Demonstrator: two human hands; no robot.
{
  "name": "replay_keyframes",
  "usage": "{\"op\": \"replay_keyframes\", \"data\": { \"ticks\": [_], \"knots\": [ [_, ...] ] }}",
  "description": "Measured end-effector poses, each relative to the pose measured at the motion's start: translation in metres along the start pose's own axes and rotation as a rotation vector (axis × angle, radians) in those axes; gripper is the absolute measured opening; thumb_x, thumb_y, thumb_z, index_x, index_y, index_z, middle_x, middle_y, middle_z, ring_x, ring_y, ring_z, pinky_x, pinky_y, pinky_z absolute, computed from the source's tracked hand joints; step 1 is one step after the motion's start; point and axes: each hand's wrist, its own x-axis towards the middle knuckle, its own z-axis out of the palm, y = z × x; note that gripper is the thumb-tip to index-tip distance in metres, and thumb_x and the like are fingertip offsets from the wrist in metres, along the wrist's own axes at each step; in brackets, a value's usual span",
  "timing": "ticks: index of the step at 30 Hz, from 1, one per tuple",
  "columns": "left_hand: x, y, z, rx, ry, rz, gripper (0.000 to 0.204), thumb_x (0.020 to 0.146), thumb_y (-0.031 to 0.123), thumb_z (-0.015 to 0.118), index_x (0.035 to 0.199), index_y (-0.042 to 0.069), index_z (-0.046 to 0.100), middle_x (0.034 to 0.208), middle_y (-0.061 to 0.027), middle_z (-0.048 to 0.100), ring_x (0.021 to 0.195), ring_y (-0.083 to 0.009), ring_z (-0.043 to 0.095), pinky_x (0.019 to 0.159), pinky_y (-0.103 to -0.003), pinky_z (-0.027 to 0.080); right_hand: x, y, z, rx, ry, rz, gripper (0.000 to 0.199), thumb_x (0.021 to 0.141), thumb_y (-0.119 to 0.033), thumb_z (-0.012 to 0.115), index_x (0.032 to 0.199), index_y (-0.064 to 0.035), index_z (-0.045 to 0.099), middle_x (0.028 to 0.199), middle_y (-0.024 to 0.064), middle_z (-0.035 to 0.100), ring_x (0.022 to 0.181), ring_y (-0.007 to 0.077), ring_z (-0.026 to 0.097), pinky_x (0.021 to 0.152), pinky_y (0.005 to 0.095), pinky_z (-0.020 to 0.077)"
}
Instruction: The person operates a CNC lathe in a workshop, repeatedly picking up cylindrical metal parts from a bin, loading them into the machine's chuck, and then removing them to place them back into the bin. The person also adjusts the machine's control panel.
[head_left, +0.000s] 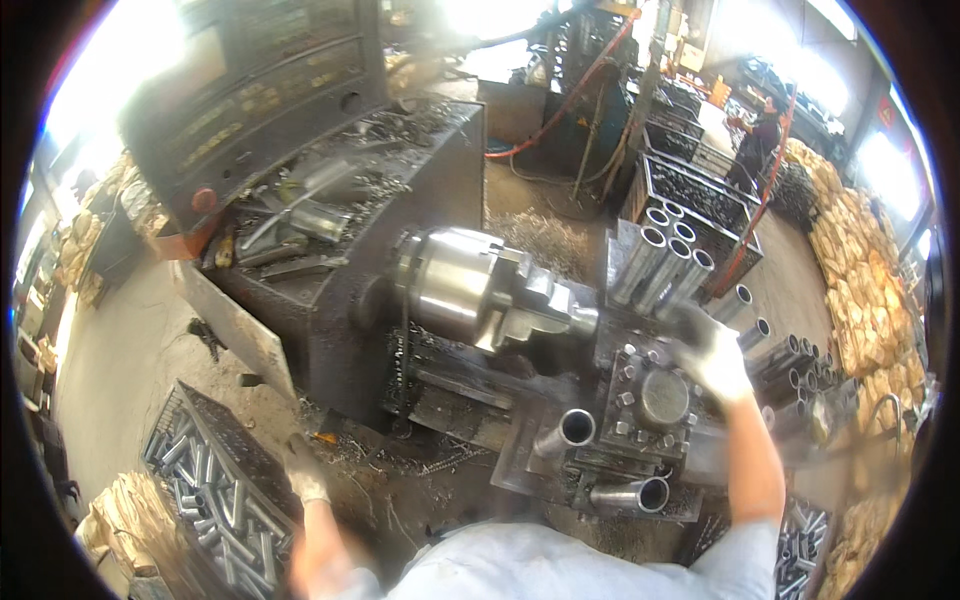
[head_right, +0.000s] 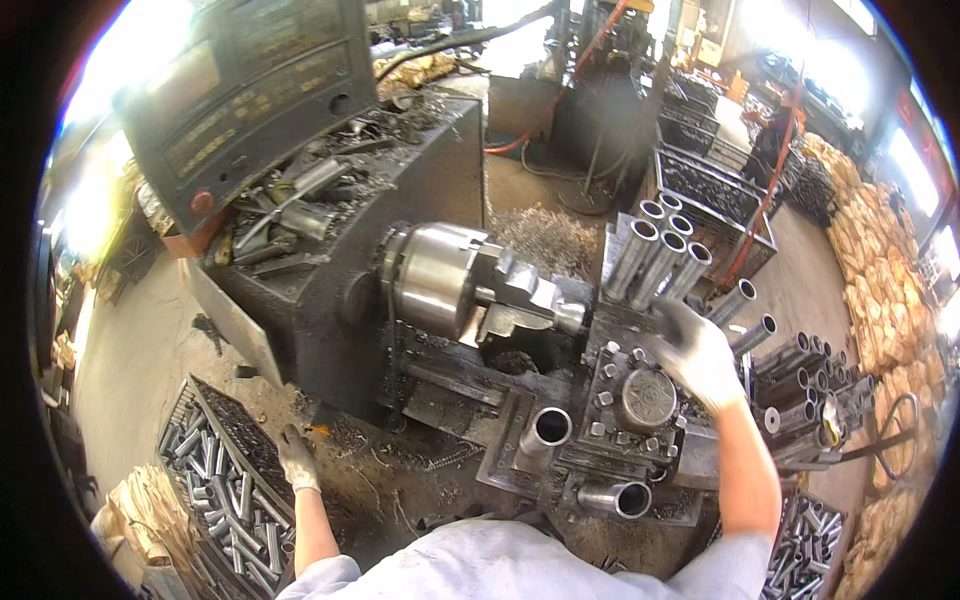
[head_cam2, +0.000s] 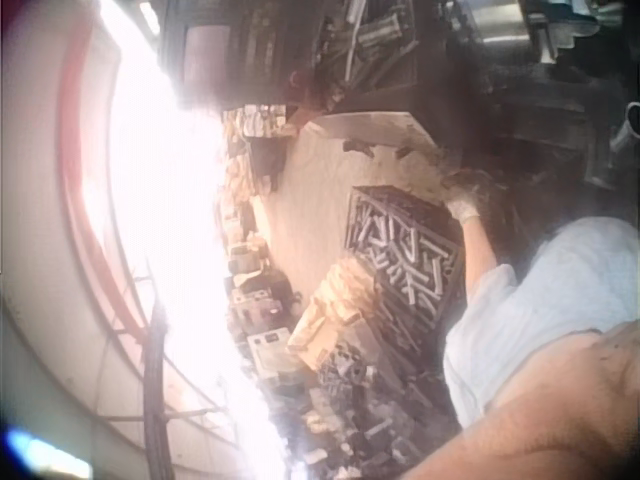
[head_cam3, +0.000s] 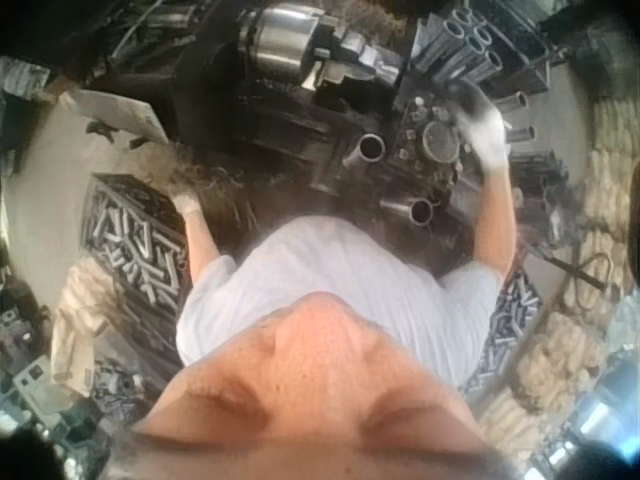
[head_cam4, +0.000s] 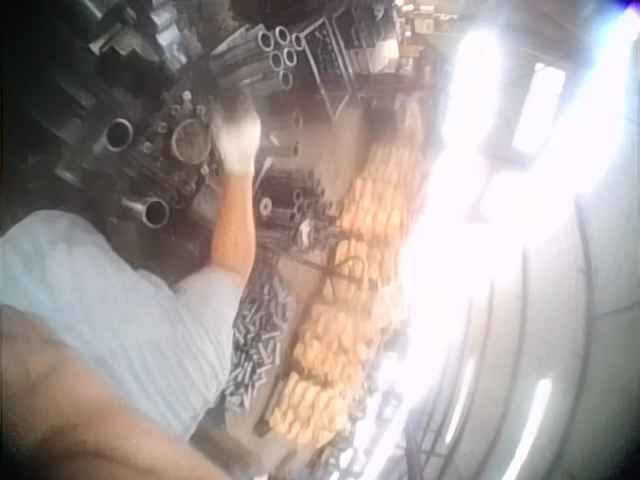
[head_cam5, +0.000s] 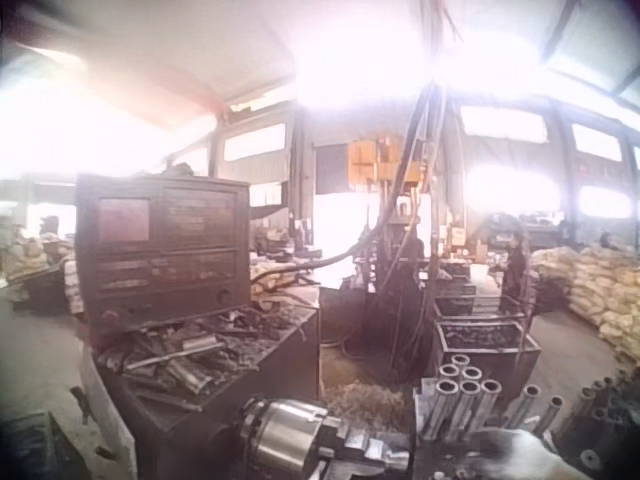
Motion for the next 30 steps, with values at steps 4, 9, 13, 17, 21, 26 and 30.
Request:
{"op": "replay_keyframes", "data": {
  "ticks": [4,9,13,17,21,26,30],
  "knots": [
    [0.051,0.142,-0.062,-0.197,0.411,0.86,0.037,0.091,0.002,0.079,0.123,-0.011,0.065,0.113,-0.026,0.074,0.108,-0.0466,0.072,0.094,-0.052,0.059,-0.13,0.052,-0.017,0.261,0.406,0.082,0.038,0.092,-0.01,0.075,0.127,0.0058,0.071,0.104,0.0097,0.077,0.091,0.0134,0.069,0.085,0.032,0.0577],
    [0.187,0.307,-0.038,0.133,0.065,0.872,0.07,0.1,0.017,0.066,0.162,0.001,0.039,0.094,-0.0231,0.075,0.085,-0.0422,0.075,0.082,-0.054,0.06,-0.232,0.098,0.038,0.457,0.538,0.399,0.037,0.091,-0.011,0.074,0.124,0.0074,0.07,0.103,0.0123,0.075,0.086,0.0182,0.068,0.077,0.0315,0.0569],
    [0.268,0.36,-0.005,0.607,-0.058,0.719,0.082,0.102,0.031,0.062,0.172,0.016,0.022,0.116,-0.0244,0.076,0.103,-0.0408,0.077,0.091,-0.055,0.059,-0.27,0.087,0.054,0.285,0.353,0.334,0.036,0.087,-0.007,0.074,0.121,0.0066,0.073,0.106,0.0146,0.078,0.096,0.0215,0.074,0.09,0.0338,0.0583],
    [0.218,0.359,-0.035,0.256,-0.102,0.72,0.066,0.103,0.03,0.062,0.165,0.019,0.041,0.127,-0.0228,0.075,0.11,-0.0391,0.076,0.094,-0.054,0.057,-0.292,0.068,0.058,0.186,0.286,0.259,0.035,0.087,-0.011,0.075,0.119,0.0026,0.075,0.1,0.0149,0.081,0.09,0.0209,0.078,0.086,0.0341,0.0611],
    [0.019,0.27,-0.079,-0.546,-0.119,1.128,0.035,0.09,-0.001,0.073,0.125,0.001,0.07,0.101,-0.0212,0.075,0.083,-0.0392,0.074,0.073,-0.043,0.061,-0.297,0.07,0.073,0.258,0.158,0.295,0.043,0.086,-0.012,0.078,0.126,0.0015,0.072,0.105,0.0156,0.081,0.095,0.0206,0.078,0.088,0.034,0.0609],
    [-0.201,0.076,-0.098,-0.016,-1.272,0.387,0.041,0.097,0.041,0.07,0.127,0.013,0.073,0.123,-0.0204,0.075,0.112,-0.038,0.074,0.094,-0.046,0.059,-0.262,0.075,0.101,0.364,0.102,0.125,0.076,0.075,-0.019,0.089,0.144,-0.0034,0.061,0.114,0.0145,0.079,0.097,0.0201,0.077,0.09,0.0363,0.0609],
    [-0.267,-0.024,-0.144,0.225,-1.456,0.281,0.05,0.102,0.047,0.062,0.137,0.011,0.067,0.121,-0.0206,0.076,0.115,-0.0384,0.073,0.099,-0.047,0.056,-0.232,0.064,0.124,0.417,-0.144,-0.18,0.006,0.082,-0.005,0.078,0.087,-0.0024,0.08,0.083,0.0087,0.08,0.077,0.0169,0.075,0.075,0.0332,0.0593]
  ]
}}
